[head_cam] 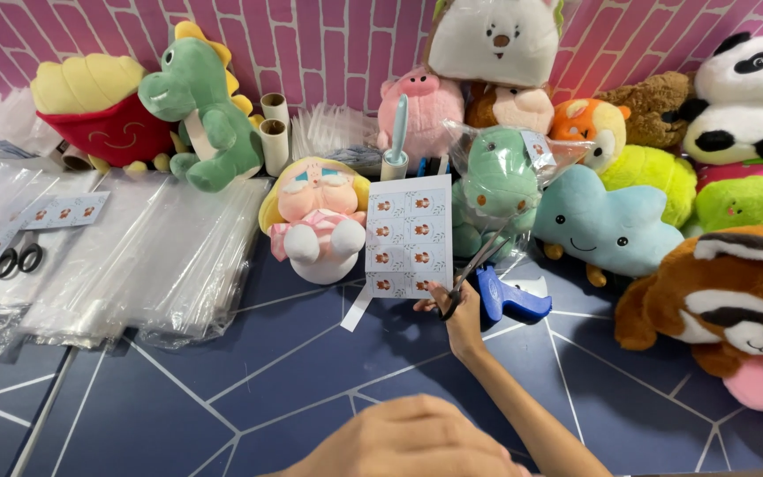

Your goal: Cleaning a plush toy with a lint roller and cutting out stickers from a sheet

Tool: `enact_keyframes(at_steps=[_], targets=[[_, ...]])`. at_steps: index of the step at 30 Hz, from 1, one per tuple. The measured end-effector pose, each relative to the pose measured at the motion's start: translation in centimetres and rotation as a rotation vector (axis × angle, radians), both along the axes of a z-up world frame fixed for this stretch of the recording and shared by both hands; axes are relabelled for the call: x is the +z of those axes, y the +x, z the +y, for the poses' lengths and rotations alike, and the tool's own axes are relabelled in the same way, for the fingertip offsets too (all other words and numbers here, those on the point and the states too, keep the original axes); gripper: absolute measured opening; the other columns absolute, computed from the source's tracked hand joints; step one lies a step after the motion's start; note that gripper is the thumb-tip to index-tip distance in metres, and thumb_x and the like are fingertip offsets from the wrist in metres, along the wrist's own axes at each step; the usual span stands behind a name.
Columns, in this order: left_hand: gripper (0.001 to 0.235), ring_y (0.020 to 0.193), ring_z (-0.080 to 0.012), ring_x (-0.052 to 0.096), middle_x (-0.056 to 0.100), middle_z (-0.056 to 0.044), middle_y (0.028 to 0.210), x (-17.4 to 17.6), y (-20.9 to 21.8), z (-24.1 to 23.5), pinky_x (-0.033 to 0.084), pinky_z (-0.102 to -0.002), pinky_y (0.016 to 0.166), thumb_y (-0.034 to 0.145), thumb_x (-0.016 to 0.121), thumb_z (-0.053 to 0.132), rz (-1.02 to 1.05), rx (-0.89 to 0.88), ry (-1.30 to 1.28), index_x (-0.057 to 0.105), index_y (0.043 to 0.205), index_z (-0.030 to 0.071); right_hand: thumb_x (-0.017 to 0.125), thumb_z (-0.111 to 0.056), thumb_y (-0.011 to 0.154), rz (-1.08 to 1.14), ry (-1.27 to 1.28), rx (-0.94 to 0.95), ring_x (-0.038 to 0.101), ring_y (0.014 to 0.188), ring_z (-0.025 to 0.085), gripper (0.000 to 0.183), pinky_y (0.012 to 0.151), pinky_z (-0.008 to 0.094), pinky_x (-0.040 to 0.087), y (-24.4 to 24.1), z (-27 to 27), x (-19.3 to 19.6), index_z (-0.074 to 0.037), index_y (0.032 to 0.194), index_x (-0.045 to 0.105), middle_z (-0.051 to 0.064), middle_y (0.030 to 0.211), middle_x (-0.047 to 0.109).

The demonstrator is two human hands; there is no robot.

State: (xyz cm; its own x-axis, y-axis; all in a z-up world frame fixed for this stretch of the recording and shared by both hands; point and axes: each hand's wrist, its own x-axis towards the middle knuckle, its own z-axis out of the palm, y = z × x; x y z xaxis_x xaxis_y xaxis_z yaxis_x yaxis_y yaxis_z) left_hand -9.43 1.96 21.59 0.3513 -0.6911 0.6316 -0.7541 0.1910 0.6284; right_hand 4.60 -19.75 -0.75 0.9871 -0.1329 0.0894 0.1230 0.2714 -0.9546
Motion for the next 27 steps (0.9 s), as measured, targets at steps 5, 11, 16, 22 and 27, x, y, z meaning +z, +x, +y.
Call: enact_keyframes(at_steps=[5,11,16,22,27], targets=[[0.019,0.085,-0.0205,0.068,0.075,-0.003,0.097,-4.1,3.6,-0.2,0.052,-0.032,0.082,0.093,0.067,0.015,-0.029,0.220,0.237,0.075,0.109,0.010,0.068,-0.016,0.088,-0.037,-0.030,-0.031,0.069,0.065,0.028,0.031,0.065,0.033,0.056,0.0,-0.3,1.0,0.007,0.104,0.055,0.020,0.092,0.067],[0.028,0.072,-0.0170,0.067,0.079,0.001,0.092,-11.5,8.5,0.2,0.054,-0.030,0.070,0.094,0.063,0.032,0.447,0.437,0.594,0.078,0.109,0.014,0.068,-0.015,0.089,-0.088,0.017,-0.050,0.065,0.071,0.026,0.033,0.067,0.037,0.058,-0.3,-0.9,3.2,0.009,0.108,0.056,0.022,0.095,0.067],[0.051,0.071,-0.0132,0.079,0.081,-0.003,0.096,-17.2,11.8,-0.9,0.061,-0.025,0.064,0.086,0.073,0.042,0.649,0.861,0.385,0.069,0.121,0.005,0.069,-0.018,0.087,-0.079,0.080,-0.064,0.062,0.070,0.026,0.038,0.065,0.037,0.056,-0.5,-1.4,4.5,0.010,0.108,0.056,0.023,0.099,0.068],[0.070,0.101,-0.0197,0.075,0.074,-0.014,0.117,-17.0,13.6,-1.6,0.060,-0.030,0.088,0.081,0.076,0.035,0.774,0.716,-0.071,0.054,0.138,0.003,0.069,-0.017,0.087,-0.080,0.094,-0.036,0.061,0.079,0.027,0.042,0.063,0.036,0.056,-0.8,-0.9,4.8,0.013,0.113,0.055,0.025,0.102,0.066],[0.023,0.061,-0.0073,0.047,0.063,-0.002,0.071,-18.3,13.5,-2.4,0.038,-0.022,0.058,0.089,0.077,0.010,0.816,0.649,-0.304,0.055,0.093,0.006,0.070,-0.015,0.087,-0.081,0.084,-0.032,0.061,0.073,0.027,0.038,0.064,0.037,0.056,-0.5,-1.1,3.4,0.012,0.109,0.055,0.024,0.101,0.065]])
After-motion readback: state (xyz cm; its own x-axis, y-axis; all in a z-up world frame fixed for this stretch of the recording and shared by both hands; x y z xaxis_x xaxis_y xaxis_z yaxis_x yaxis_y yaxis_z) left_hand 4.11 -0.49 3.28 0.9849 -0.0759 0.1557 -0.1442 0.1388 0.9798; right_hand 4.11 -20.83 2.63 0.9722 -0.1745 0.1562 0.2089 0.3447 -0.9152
